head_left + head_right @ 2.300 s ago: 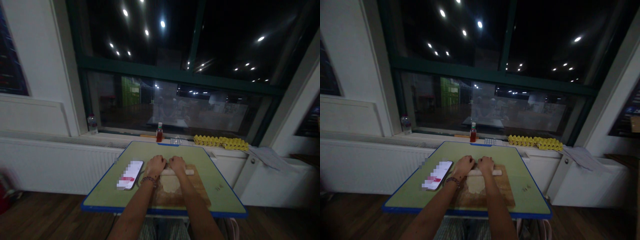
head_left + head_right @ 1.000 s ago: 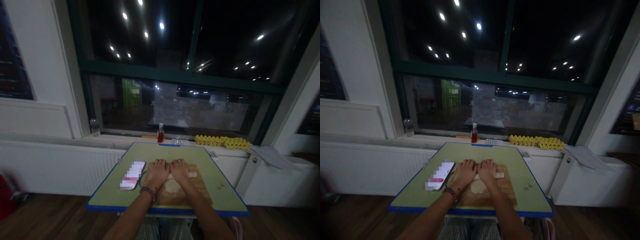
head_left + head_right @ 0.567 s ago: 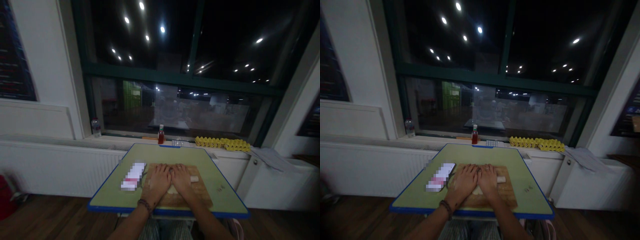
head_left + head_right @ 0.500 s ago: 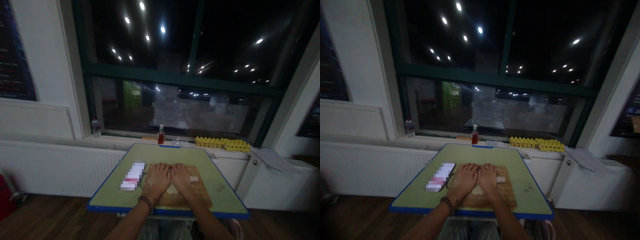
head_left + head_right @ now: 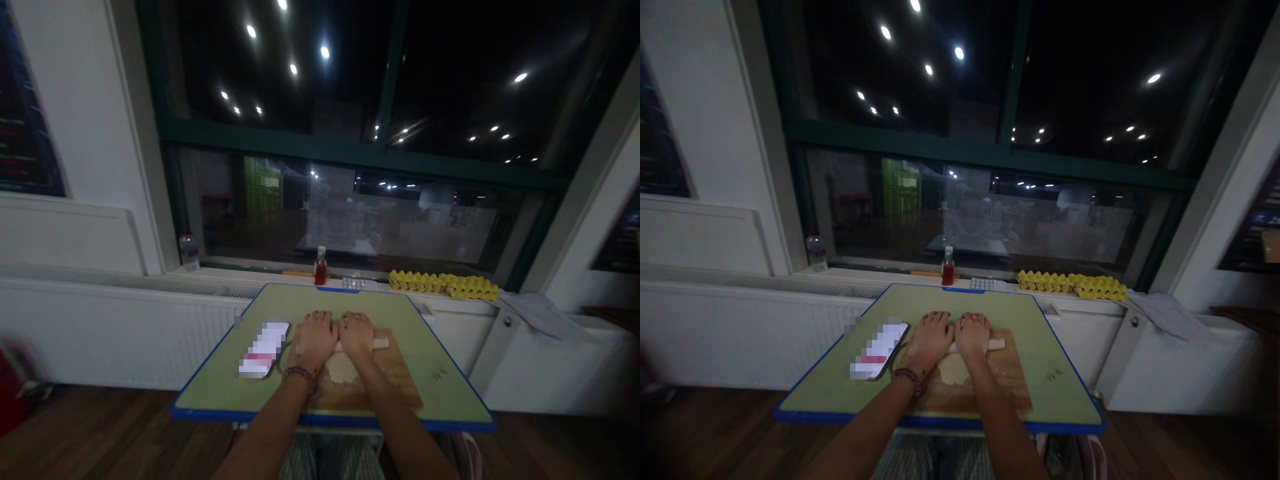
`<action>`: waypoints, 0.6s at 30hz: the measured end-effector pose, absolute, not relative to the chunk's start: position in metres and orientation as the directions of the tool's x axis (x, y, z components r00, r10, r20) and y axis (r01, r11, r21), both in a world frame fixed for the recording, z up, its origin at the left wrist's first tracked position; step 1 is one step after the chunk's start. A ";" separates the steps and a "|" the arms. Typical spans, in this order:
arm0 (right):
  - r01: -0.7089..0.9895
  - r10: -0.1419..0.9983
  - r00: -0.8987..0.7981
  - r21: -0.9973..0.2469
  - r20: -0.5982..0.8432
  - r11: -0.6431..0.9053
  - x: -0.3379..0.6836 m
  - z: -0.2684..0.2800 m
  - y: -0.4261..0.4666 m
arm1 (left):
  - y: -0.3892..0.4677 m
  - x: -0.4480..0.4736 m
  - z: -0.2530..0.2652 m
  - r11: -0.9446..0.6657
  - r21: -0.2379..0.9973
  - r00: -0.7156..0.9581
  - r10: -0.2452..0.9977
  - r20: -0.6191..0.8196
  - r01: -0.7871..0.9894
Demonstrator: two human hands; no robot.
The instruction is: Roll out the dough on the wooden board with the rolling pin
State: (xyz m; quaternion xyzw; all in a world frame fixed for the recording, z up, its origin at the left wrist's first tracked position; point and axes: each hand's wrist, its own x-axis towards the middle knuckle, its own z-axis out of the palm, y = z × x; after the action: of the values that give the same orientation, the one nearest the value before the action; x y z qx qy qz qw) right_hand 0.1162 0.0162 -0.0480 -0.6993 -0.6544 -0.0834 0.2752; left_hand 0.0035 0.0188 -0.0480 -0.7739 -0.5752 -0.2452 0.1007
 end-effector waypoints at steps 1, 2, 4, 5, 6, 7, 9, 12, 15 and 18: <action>0.964 0.868 0.123 -0.267 0.482 0.012 0.116 -0.048 0.015 | 0.018 0.004 -0.048 -0.340 0.115 0.239 0.827 0.509 0.933; 0.966 0.867 0.117 -0.259 0.485 0.014 0.116 -0.048 0.014 | 0.017 0.004 -0.048 -0.358 0.105 0.256 0.817 0.517 0.928; 0.968 0.868 0.114 -0.251 0.484 0.013 0.116 -0.048 0.014 | 0.016 0.004 -0.048 -0.371 0.093 0.274 0.812 0.515 0.924; 0.968 0.867 0.114 -0.251 0.484 0.013 0.116 -0.048 0.014 | 0.016 0.004 -0.048 -0.369 0.091 0.275 0.815 0.511 0.925; 0.968 0.867 0.112 -0.249 0.485 0.015 0.116 -0.049 0.015 | 0.016 0.005 -0.049 -0.364 0.091 0.271 0.817 0.509 0.927; 0.970 0.867 0.107 -0.244 0.487 0.018 0.116 -0.049 0.016 | 0.016 0.005 -0.049 -0.356 0.092 0.263 0.819 0.510 0.930; 0.973 0.863 0.096 -0.228 0.496 0.023 0.117 -0.050 0.018 | 0.018 0.005 -0.051 -0.344 0.093 0.250 0.819 0.517 0.934; 0.979 0.868 0.085 -0.203 0.490 0.018 0.117 -0.051 0.022 | 0.021 0.006 -0.054 -0.340 0.089 0.244 0.812 0.530 0.936; 0.982 0.865 0.095 -0.189 0.492 0.000 0.116 -0.051 0.025 | 0.023 0.006 -0.056 -0.339 0.085 0.241 0.803 0.545 0.937; 0.981 0.860 0.117 -0.190 0.497 -0.024 0.115 -0.051 0.025 | 0.023 0.007 -0.056 -0.333 0.086 0.237 0.807 0.541 0.939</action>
State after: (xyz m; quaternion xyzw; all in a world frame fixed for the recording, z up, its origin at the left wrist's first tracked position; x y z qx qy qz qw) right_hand 0.1152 0.0252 -0.0509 -0.7049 -0.6530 -0.1226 0.2485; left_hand 0.0066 0.0226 -0.0559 -0.7758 -0.5627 -0.2546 0.1294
